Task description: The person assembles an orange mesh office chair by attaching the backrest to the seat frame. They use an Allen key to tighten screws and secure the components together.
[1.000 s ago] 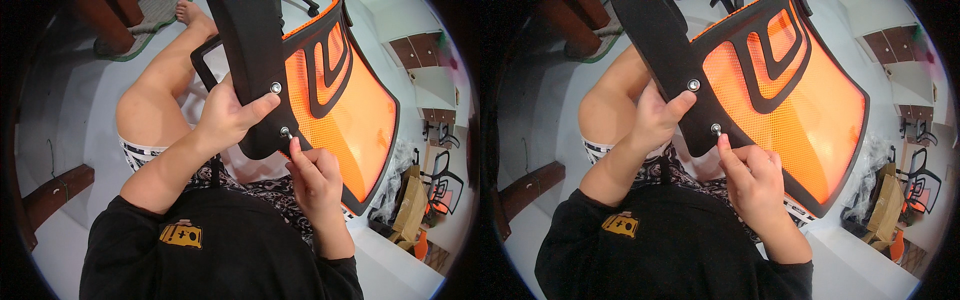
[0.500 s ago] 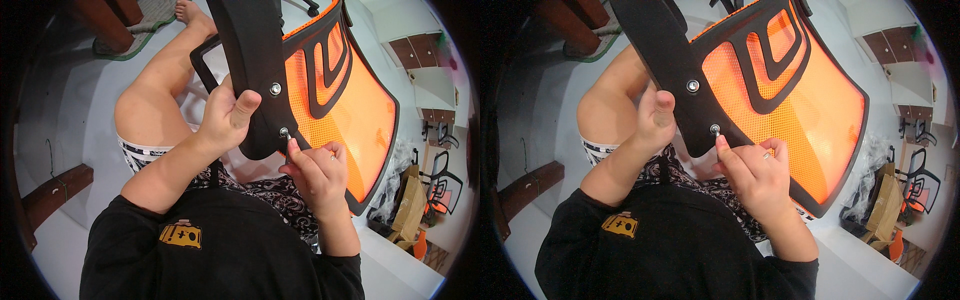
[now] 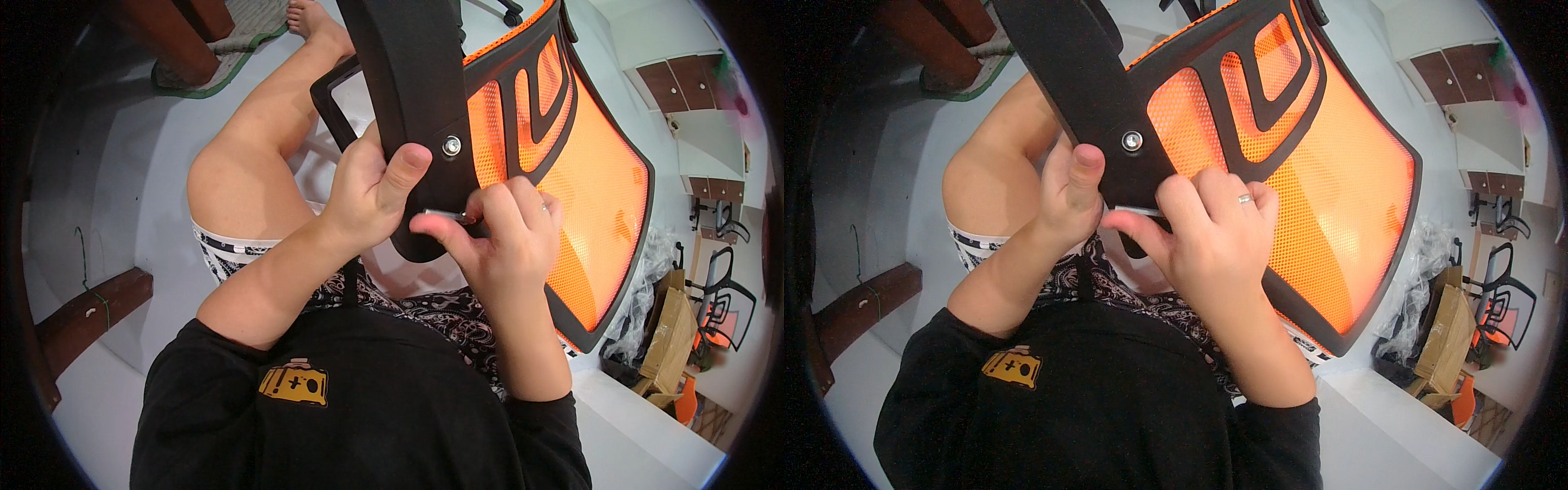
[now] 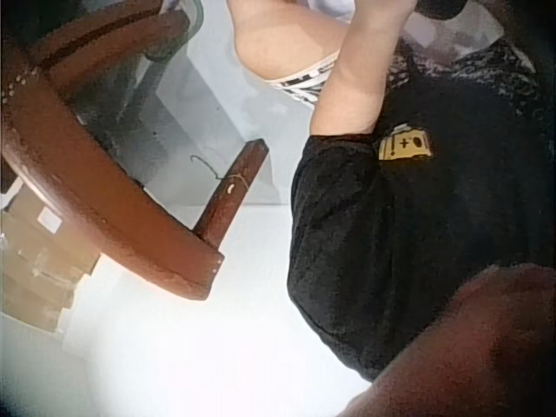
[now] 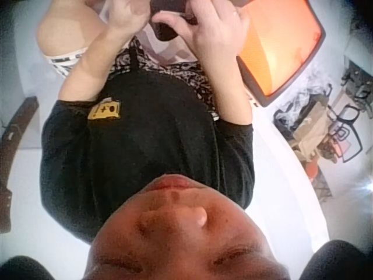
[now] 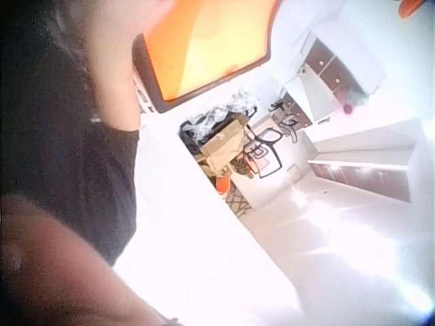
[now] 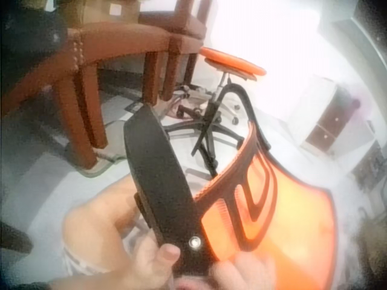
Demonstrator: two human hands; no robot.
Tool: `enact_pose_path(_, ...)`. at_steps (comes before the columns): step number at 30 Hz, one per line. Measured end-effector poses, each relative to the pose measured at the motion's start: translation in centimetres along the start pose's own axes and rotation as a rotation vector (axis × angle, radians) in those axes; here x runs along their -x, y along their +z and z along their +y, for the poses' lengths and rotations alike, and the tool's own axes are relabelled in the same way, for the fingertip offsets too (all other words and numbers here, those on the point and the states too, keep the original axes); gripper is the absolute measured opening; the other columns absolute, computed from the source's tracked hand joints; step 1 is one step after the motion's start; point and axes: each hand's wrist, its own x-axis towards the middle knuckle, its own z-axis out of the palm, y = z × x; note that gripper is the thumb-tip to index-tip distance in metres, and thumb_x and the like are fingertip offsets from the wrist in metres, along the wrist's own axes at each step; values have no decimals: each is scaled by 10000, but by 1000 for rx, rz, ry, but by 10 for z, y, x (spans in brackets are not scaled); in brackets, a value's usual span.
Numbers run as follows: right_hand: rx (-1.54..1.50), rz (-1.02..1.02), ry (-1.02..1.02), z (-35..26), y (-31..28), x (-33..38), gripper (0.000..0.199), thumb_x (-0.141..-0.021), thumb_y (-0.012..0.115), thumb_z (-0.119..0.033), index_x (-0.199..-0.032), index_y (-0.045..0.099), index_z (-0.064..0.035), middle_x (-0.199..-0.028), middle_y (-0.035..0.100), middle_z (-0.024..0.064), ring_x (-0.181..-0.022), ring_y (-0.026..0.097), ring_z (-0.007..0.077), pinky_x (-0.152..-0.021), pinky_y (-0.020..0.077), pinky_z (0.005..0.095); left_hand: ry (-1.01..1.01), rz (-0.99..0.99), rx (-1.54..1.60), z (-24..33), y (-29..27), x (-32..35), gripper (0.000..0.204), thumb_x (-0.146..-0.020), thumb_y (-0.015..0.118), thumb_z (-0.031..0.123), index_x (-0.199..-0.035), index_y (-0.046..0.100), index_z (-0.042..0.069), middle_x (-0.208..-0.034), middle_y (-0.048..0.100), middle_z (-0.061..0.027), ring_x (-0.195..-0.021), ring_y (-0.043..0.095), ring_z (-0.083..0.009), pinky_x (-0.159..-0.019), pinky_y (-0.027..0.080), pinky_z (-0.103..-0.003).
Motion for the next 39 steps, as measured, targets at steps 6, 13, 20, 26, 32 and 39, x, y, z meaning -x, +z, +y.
enact_pose_path(6,-76,176,-7,4,19,-6,171,-691,695,-202,-790,588,-114,-656,503,-10,-592,501,162,-563,335,290,28,-51,42,1,0,-1,493,-891,484,403,-1106,465,-40,-985,568,-74,-898,510,-113,-790,417,-249)
enact_pose_path(13,-141,156,133,4,17,-2,154,-684,691,-136,-816,613,-124,-662,504,3,-581,512,177,-537,349,297,41,-16,-4,2,1,-1,479,-900,475,383,-1119,461,-42,-1012,562,-86,-909,504,-119,-802,412,-257)
enact_pose_path(20,60,39,55,11,-3,-2,216,-673,688,-247,-860,622,-161,-671,466,7,-607,510,163,-528,345,298,-9,11,89,3,6,0,475,-895,485,386,-1100,467,-42,-992,563,-78,-897,507,-117,-786,418,-252)
enact_pose_path(26,79,-171,-14,19,-20,-7,341,-683,654,-403,-932,597,-177,-722,459,19,-617,505,182,-535,354,305,9,30,2,-1,4,1,494,-889,484,407,-1099,470,-40,-986,565,-84,-889,512,-121,-772,423,-253)
enact_pose_path(32,210,-353,-232,34,-40,-29,499,-623,590,-572,-914,582,-167,-712,427,31,-603,484,193,-538,365,321,15,31,22,0,6,-1,515,-887,481,420,-1104,464,-47,-995,563,-87,-893,513,-124,-780,422,-257)
enact_pose_path(39,319,-377,-407,37,-41,-39,404,-643,553,-565,-807,543,-195,-685,381,11,-628,482,173,-547,354,315,-24,33,44,0,6,1,512,-889,480,411,-1114,453,-49,-1001,562,-87,-893,516,-126,-771,427,-250)
